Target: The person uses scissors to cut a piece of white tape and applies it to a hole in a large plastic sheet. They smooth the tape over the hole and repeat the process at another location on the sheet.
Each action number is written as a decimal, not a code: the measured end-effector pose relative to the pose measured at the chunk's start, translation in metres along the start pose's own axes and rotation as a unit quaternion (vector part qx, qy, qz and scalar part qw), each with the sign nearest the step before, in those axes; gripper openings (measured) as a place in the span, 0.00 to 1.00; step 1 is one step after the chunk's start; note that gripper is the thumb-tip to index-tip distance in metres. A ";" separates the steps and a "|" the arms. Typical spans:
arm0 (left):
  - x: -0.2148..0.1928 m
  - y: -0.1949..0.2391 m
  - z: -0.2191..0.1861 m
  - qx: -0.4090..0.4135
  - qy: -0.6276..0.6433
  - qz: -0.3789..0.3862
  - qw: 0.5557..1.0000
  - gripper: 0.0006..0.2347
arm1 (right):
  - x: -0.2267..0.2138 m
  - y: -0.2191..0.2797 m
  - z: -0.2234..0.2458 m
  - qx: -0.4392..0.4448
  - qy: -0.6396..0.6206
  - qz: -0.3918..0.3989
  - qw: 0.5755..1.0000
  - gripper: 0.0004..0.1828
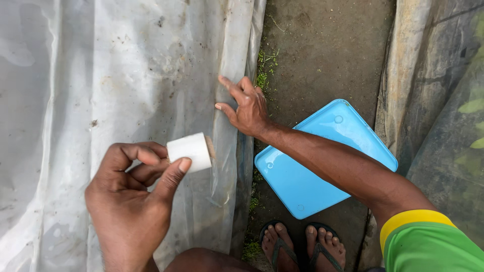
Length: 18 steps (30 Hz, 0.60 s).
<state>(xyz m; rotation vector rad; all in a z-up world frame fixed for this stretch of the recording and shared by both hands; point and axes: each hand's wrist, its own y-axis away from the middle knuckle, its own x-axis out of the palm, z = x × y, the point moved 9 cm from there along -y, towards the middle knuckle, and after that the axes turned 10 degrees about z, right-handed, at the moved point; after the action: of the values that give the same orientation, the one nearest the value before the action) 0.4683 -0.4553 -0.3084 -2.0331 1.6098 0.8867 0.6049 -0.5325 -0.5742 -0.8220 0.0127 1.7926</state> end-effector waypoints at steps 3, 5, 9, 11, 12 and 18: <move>-0.012 0.010 0.000 -0.003 0.027 -0.021 0.999 0.11 | 0.025 0.020 0.019 -0.017 0.038 0.074 0.996 0.41; -0.011 0.009 -0.003 0.028 0.039 -0.012 0.999 0.11 | 0.032 0.029 0.027 -0.026 0.029 0.092 0.995 0.43; 0.001 -0.009 0.003 0.081 -0.016 0.048 0.995 0.11 | 0.042 0.042 0.038 -0.039 0.046 0.138 0.989 0.42; 0.006 -0.027 0.008 0.113 -0.001 0.083 0.990 0.11 | 0.043 0.045 0.040 -0.036 0.051 0.148 0.987 0.41; 0.011 -0.036 0.010 0.130 0.007 0.103 0.986 0.10 | 0.043 0.047 0.041 -0.032 0.054 0.152 0.986 0.40; 0.025 -0.073 0.041 0.161 0.105 0.135 0.972 0.11 | 0.048 0.056 0.060 -0.054 0.088 0.192 0.976 0.34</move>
<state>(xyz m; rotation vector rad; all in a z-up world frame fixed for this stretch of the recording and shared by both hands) 0.5324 -0.4273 -0.3613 -1.7535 2.0320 0.4628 0.5194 -0.4908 -0.5750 -1.1127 0.2039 2.0893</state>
